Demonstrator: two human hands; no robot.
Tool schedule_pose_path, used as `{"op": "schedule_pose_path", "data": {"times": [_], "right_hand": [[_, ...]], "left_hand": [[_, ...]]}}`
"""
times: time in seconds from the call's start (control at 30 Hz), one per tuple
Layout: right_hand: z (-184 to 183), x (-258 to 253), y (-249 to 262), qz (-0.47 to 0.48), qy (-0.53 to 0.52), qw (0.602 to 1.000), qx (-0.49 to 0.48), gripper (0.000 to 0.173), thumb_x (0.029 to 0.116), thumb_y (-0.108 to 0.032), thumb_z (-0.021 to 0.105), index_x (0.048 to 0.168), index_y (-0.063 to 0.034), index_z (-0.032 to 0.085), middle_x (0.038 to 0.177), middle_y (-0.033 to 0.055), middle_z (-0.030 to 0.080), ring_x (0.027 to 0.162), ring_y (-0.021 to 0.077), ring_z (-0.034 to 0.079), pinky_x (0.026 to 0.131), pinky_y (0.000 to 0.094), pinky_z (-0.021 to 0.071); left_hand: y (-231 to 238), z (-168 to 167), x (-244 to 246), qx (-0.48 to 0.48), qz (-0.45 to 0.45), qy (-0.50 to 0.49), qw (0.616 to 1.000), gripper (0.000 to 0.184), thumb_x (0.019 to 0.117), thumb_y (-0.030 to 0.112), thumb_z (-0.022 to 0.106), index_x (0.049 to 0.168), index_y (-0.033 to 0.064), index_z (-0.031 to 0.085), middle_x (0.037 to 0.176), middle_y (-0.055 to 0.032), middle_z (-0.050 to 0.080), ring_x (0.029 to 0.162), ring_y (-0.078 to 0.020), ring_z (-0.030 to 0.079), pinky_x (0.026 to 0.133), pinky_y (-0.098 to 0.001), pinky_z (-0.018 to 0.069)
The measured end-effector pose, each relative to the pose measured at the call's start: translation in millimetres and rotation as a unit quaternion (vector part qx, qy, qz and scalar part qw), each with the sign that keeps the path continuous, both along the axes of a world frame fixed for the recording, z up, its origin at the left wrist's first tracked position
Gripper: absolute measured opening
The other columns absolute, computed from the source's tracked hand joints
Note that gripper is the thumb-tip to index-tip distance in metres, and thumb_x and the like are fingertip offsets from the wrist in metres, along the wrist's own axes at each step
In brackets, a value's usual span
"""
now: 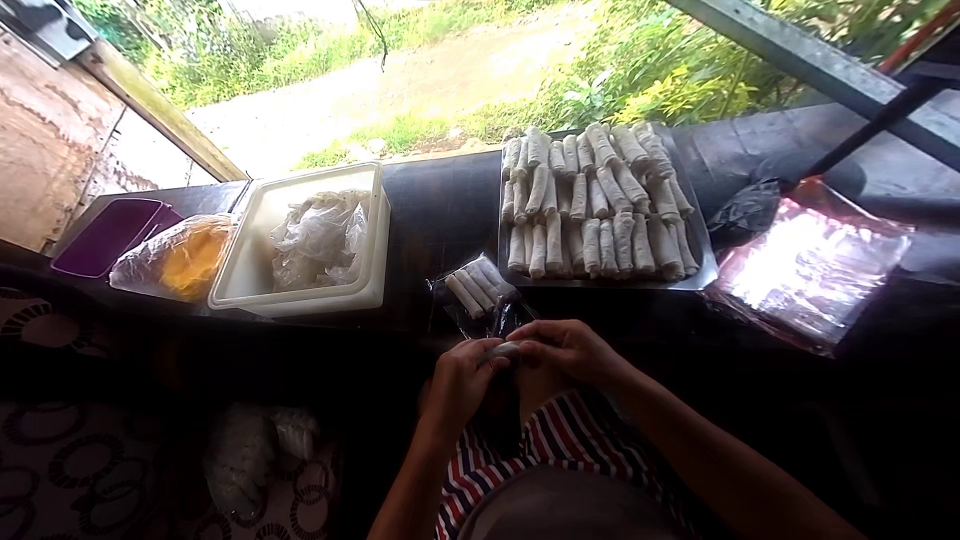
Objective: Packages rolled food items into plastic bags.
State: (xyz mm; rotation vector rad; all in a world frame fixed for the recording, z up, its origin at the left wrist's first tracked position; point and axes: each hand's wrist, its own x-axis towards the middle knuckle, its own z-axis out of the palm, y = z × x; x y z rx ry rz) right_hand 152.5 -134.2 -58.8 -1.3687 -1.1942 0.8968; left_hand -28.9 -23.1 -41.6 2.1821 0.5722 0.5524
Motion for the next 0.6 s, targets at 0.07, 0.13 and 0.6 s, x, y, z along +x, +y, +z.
{"op": "schedule_pose_path", "data": {"times": [0.07,0.13,0.6], "right_hand": [[-1,-1,-1,-0.007,0.006,1.000,0.009,0.018,0.1000,-0.008,0.059,0.108,0.0028,0.070,0.087,-0.0025,0.071,0.072,-0.0028,0.066,0.071,0.0150,0.0564],[-3,-3,-1,-0.019,0.011,1.000,0.005,0.015,0.0984,-0.007,0.061,0.106,0.0018,0.071,0.085,-0.0029,0.072,0.071,-0.0027,0.066,0.070,0.0154,0.0570],[-29,9,-77,-0.235,0.144,0.960,-0.052,0.020,0.0858,0.000,0.066,0.105,-0.0035,0.067,0.080,-0.0026,0.073,0.067,0.0082,0.071,0.064,0.0233,0.0608]], "left_hand": [[-1,-1,1,0.004,0.001,-0.002,1.000,0.022,0.0937,0.012,0.069,0.109,-0.0022,0.076,0.103,-0.0156,0.076,0.095,-0.0180,0.073,0.090,-0.0274,0.0551],[-3,-4,2,0.005,0.003,-0.003,1.000,0.021,0.0942,0.011,0.068,0.109,-0.0019,0.076,0.101,-0.0150,0.076,0.095,-0.0176,0.073,0.089,-0.0277,0.0553],[-28,-41,4,0.212,0.152,0.020,0.965,0.037,0.0834,0.025,0.080,0.102,-0.0052,0.069,0.091,-0.0185,0.068,0.077,-0.0320,0.070,0.066,-0.0416,0.0584]]}}
